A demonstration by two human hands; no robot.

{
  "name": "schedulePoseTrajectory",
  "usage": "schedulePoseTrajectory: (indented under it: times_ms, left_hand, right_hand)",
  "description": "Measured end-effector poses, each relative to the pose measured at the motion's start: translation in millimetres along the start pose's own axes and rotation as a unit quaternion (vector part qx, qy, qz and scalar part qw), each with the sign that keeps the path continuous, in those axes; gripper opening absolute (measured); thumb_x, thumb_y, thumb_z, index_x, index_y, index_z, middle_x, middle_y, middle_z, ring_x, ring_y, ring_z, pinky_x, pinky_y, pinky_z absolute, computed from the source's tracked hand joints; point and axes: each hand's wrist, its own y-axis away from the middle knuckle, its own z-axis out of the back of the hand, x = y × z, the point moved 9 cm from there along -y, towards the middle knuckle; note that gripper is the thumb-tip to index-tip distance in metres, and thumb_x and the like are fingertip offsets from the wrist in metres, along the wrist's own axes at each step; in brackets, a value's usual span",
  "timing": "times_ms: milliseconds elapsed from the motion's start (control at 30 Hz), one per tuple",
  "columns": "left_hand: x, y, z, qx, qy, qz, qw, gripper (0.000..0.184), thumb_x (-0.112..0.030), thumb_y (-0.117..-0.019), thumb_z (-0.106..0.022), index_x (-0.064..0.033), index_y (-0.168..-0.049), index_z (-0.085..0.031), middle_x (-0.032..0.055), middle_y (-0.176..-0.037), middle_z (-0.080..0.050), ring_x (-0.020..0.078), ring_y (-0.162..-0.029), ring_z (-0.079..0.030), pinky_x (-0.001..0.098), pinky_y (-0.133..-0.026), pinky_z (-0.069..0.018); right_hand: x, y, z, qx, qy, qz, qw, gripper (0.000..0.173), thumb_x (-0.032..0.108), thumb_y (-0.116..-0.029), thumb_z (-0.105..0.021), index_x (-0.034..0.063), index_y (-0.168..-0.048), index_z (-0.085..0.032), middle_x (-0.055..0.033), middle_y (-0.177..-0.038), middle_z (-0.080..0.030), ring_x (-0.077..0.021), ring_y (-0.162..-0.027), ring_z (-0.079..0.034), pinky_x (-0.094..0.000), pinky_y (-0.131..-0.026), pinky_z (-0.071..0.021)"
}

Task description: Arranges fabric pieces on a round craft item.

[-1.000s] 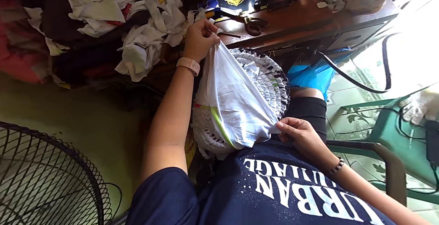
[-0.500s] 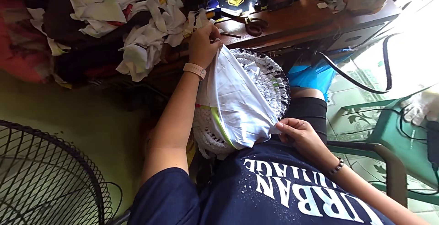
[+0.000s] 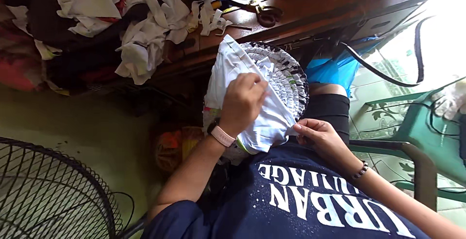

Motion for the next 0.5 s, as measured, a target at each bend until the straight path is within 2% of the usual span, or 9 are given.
schedulePoseTrajectory:
  times_ms: [67,133,333,500]
  left_hand:
    - [-4.2,13.8,-11.7,-0.001,-0.022,-0.014,1.0,0.026,-0.024,-0.1016,-0.061,-0.0101,-0.118,-0.076,0.0141,-0.128,-0.067,0.0335,-0.132,-0.056,0.05,-0.109,-0.0452]
    - [-2.8,19.1,-18.1,-0.003,-0.038,-0.026,0.999,0.028,-0.024,-0.1011,-0.062,-0.0118,-0.123,-0.075,0.0142,-0.135,-0.064,0.0343,-0.138,-0.051,0.0511,-0.116,-0.0397]
    - [0.4,23.5,-23.0,-0.027,-0.052,-0.047,0.997,0.032,-0.024,-0.1008,-0.062,-0.0116,-0.128,-0.072,0.0148,-0.144,-0.059,0.0342,-0.141,-0.048,0.0502,-0.118,-0.037]
    - [-0.5,26.4,-23.4,-0.052,-0.052,-0.071,0.995,0.032,-0.023,-0.1016,-0.06,-0.0094,-0.127,-0.073,0.0132,-0.142,-0.062,0.0337,-0.139,-0.051,0.0505,-0.118,-0.0364]
  right_hand:
    - [-0.4,0.3,-0.2,-0.001,0.005,-0.003,1.0,0.016,0.014,-0.0989,-0.064,0.0093,-0.087,-0.072,0.0031,-0.067,-0.066,-0.0045,-0.056,-0.06,-0.0201,-0.057,-0.053]
    - [-1.1,0.9,0.4,-0.003,0.006,-0.005,1.0,0.016,0.014,-0.0989,-0.063,0.0092,-0.087,-0.072,0.0031,-0.067,-0.066,-0.0047,-0.056,-0.06,-0.0203,-0.057,-0.0532]
    - [1.0,1.4,-0.8,0.0,0.004,-0.001,1.0,0.015,0.015,-0.0989,-0.064,0.0092,-0.089,-0.073,0.0035,-0.068,-0.066,-0.0044,-0.056,-0.059,-0.02,-0.056,-0.0524]
    - [0.9,0.2,-0.2,0.0,-0.003,0.004,1.0,0.015,0.014,-0.0989,-0.063,0.0085,-0.088,-0.073,0.0029,-0.067,-0.066,-0.005,-0.056,-0.06,-0.0204,-0.056,-0.0527]
